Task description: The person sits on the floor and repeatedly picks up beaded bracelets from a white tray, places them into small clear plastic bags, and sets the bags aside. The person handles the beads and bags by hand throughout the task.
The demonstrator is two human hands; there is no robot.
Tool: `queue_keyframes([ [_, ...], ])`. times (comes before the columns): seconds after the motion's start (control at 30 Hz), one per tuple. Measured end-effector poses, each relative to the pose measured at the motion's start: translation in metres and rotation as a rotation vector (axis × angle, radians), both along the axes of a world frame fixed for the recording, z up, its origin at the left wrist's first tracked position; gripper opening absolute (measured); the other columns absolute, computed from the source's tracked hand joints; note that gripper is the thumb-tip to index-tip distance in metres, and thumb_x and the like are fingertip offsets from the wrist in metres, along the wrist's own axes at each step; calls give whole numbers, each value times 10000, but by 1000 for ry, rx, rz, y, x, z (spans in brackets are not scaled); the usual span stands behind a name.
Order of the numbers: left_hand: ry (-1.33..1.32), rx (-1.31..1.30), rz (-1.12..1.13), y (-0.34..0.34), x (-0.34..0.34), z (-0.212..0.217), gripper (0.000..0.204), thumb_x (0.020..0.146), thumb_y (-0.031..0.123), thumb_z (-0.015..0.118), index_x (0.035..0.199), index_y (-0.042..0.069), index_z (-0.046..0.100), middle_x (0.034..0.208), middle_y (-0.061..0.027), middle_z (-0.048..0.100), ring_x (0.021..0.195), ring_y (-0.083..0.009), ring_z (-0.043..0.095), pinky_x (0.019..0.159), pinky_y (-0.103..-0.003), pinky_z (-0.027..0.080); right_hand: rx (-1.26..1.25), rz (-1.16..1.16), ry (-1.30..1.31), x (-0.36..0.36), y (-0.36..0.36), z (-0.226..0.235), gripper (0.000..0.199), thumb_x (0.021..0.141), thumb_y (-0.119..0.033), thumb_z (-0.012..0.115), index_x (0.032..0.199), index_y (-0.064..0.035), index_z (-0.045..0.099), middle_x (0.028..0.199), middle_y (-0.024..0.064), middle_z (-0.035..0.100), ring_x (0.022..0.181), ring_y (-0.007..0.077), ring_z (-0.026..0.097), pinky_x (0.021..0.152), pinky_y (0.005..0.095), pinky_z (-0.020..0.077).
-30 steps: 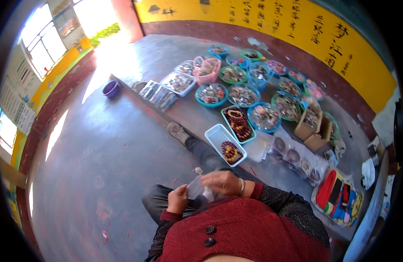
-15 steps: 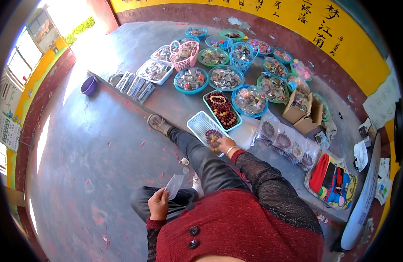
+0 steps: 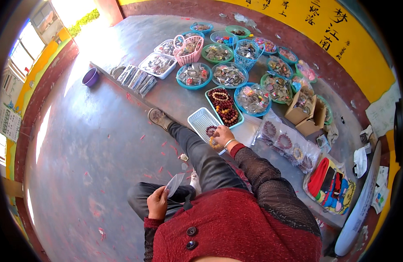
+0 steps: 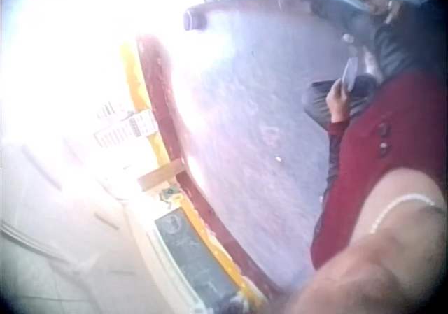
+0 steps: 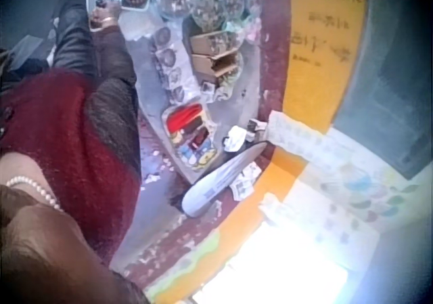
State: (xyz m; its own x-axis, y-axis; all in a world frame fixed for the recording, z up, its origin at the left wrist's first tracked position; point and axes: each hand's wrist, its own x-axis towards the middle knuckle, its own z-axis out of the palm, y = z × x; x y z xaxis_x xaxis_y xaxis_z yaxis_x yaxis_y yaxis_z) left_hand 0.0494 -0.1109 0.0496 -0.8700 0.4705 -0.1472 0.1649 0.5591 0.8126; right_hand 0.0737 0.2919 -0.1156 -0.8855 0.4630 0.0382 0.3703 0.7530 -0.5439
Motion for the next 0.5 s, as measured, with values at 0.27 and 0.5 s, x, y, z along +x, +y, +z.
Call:
queue_keyframes([
  [0.27, 43, 80, -40, 4, 9, -2, 167, 828, 83, 601, 959, -7, 653, 745, -65, 662, 669, -83, 584, 623, -235, 471, -1611, 3, 657, 44, -3, 131, 132, 786, -23, 588, 911, 9, 615, 1081, 169, 609, 1025, 192, 574, 877, 262, 461],
  [0.5, -35, 141, -91, 7, 16, 1, 168, 831, 64, 593, 966, -17, 649, 769, -75, 667, 689, -94, 596, 646, -239, 477, -2030, -30, 999, 61, -24, 162, 518, 916, -460, 427, 1148, -3, 502, 1092, 221, 579, 1050, 325, 556, 871, 428, 476],
])
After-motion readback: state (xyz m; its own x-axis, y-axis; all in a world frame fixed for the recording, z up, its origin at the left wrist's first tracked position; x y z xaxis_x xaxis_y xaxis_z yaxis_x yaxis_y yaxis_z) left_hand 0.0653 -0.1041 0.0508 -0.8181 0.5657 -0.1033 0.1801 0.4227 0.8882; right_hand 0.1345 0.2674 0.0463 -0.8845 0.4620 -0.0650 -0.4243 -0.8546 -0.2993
